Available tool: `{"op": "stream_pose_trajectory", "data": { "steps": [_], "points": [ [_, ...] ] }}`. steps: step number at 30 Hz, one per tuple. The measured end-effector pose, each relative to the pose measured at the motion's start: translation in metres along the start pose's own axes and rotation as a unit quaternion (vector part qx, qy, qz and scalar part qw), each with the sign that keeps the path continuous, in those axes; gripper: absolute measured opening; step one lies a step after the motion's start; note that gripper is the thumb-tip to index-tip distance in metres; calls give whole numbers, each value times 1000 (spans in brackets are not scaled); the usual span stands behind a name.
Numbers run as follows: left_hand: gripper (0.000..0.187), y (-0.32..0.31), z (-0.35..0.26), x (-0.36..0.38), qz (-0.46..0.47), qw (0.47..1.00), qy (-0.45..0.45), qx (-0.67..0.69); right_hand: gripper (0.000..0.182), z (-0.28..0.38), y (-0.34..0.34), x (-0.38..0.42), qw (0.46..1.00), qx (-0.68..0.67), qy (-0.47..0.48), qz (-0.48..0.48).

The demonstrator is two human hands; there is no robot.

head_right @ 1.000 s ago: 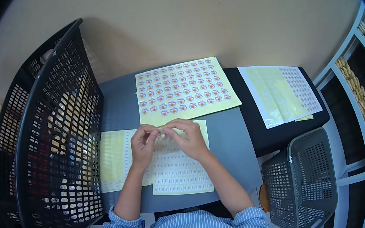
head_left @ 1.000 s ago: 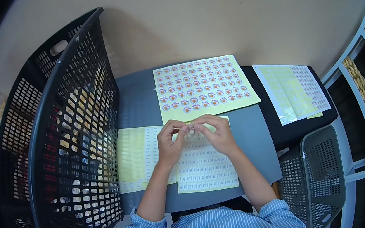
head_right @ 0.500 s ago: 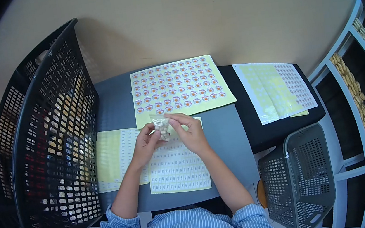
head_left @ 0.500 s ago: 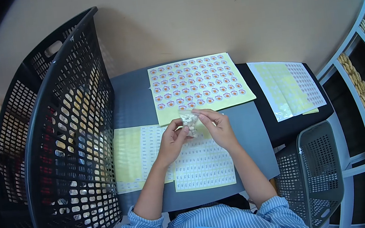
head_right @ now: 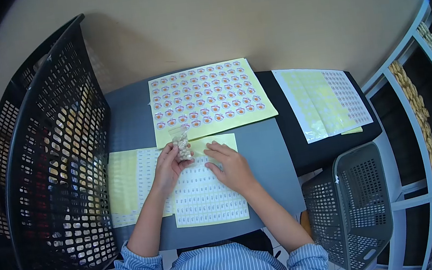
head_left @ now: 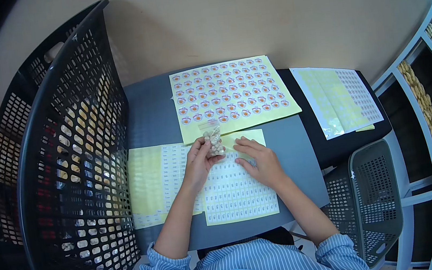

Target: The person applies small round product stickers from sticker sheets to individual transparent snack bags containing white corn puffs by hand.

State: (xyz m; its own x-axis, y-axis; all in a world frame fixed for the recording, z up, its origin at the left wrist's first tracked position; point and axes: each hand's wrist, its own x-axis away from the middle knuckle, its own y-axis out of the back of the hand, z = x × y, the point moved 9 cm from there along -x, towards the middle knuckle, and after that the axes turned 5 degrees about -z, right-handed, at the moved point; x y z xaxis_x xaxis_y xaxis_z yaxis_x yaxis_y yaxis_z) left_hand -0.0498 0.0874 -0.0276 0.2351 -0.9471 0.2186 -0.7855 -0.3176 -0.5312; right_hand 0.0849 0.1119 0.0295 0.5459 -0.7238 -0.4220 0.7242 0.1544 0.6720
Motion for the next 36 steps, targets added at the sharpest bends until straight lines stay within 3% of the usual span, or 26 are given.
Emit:
{"op": "stream_pose_trajectory", "data": {
  "steps": [9,14,20,30,33,35,36],
  "points": [
    [24,-2,-1,0,2,1000,7,13,16,-2,2,-1,1000,10,-5,-27],
    [24,-2,-1,-1,5,1000,8,14,13,-8,5,-2,996,-24,-85,-29],
    [25,-3,-2,0,11,1000,5,17,13,-3,5,-2,999,-4,-34,-39],
    [25,-3,-2,-1,17,1000,3,16,6,-1,7,-3,997,-39,-47,-40],
    [23,-4,-6,3,6,1000,-8,13,5,-10,8,-2,990,-116,-77,-39],
    [24,-4,-7,5,26,999,-19,-3,3,-22,27,-4,961,-228,-99,-120],
    [25,-6,-9,4,47,998,-29,-18,12,-16,33,-9,963,-226,-69,-129]
  ]
}}
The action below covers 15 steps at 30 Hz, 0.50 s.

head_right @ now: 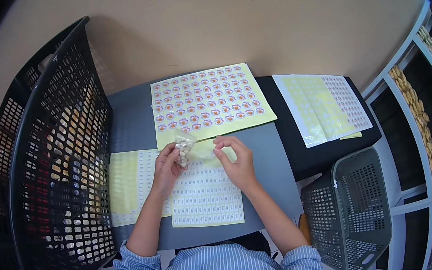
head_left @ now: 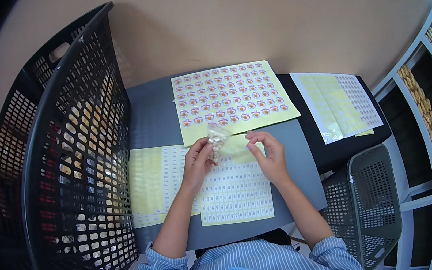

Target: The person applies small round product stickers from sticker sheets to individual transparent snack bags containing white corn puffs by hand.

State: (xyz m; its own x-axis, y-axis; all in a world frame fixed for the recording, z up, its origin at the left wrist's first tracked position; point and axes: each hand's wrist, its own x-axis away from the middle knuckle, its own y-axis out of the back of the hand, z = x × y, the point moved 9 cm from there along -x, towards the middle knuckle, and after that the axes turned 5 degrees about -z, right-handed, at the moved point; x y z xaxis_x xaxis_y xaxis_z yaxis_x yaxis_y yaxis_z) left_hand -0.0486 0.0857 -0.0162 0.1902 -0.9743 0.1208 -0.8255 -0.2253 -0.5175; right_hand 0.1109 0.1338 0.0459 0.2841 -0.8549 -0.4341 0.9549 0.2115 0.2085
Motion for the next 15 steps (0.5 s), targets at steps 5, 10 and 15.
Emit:
{"op": "stream_pose_trajectory", "data": {
  "steps": [5,10,15],
  "points": [
    [33,-8,-13,6,1,988,-63,-138,51,16,-21,-20,982,-137,-114,61],
    [36,-2,-14,6,-19,999,-29,-27,62,5,-40,-19,975,-151,-150,70],
    [42,-6,-6,3,-32,999,-21,-27,63,-6,-44,-11,969,-192,-150,31]
  ]
}}
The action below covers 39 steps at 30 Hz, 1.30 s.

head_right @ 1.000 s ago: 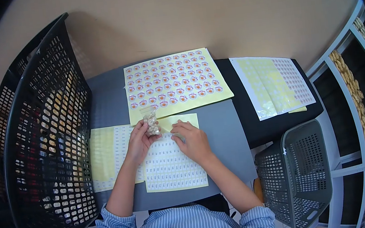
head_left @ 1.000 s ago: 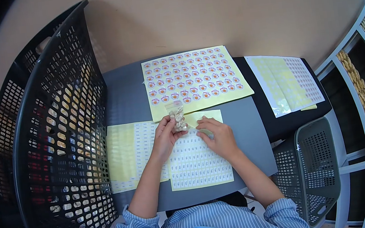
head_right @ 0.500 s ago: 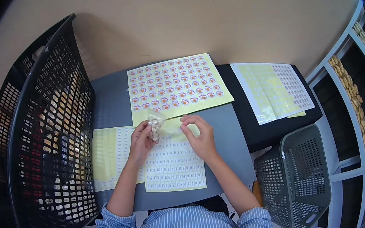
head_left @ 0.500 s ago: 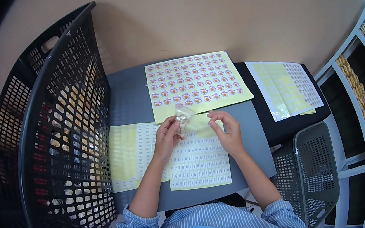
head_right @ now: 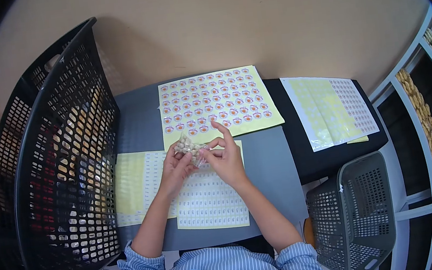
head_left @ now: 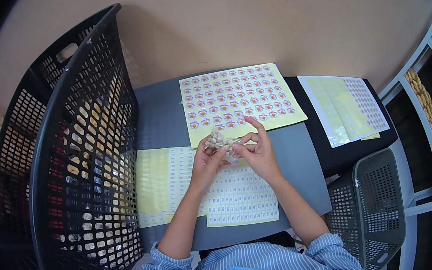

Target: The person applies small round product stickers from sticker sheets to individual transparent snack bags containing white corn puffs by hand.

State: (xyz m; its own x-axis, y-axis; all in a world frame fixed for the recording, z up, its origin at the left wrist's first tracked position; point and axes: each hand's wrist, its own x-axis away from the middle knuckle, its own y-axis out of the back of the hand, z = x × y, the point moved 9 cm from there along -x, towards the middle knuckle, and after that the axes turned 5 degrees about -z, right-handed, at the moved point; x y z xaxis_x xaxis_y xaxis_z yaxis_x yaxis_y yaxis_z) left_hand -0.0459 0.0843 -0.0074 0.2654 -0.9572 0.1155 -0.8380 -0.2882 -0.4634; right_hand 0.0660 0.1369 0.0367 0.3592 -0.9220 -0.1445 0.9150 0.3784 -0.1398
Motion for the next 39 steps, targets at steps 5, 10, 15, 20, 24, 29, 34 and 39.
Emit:
{"op": "stream_pose_trajectory", "data": {
  "steps": [5,10,15,20,24,29,34,39],
  "points": [
    [39,5,-2,-3,-27,999,-19,-17,40,13,8,-4,991,71,110,-34],
    [42,6,-4,-3,-37,998,-30,-38,8,-3,7,-5,994,87,61,13],
    [47,8,-2,-4,-43,998,-32,-45,8,4,0,1,979,183,82,23],
    [43,7,-2,-2,-40,997,-38,-52,9,1,2,1,984,164,63,-2],
    [41,6,-3,-1,-43,997,-33,-59,8,-1,0,1,982,172,72,-1],
    [44,5,-3,-2,-47,998,-21,-34,10,0,0,1,979,185,81,-11],
    [44,6,0,-2,-38,999,-3,-35,9,6,-1,3,975,195,107,-25],
    [47,-1,-5,0,-25,999,-27,-35,8,10,0,3,968,217,122,-26]
  ]
}}
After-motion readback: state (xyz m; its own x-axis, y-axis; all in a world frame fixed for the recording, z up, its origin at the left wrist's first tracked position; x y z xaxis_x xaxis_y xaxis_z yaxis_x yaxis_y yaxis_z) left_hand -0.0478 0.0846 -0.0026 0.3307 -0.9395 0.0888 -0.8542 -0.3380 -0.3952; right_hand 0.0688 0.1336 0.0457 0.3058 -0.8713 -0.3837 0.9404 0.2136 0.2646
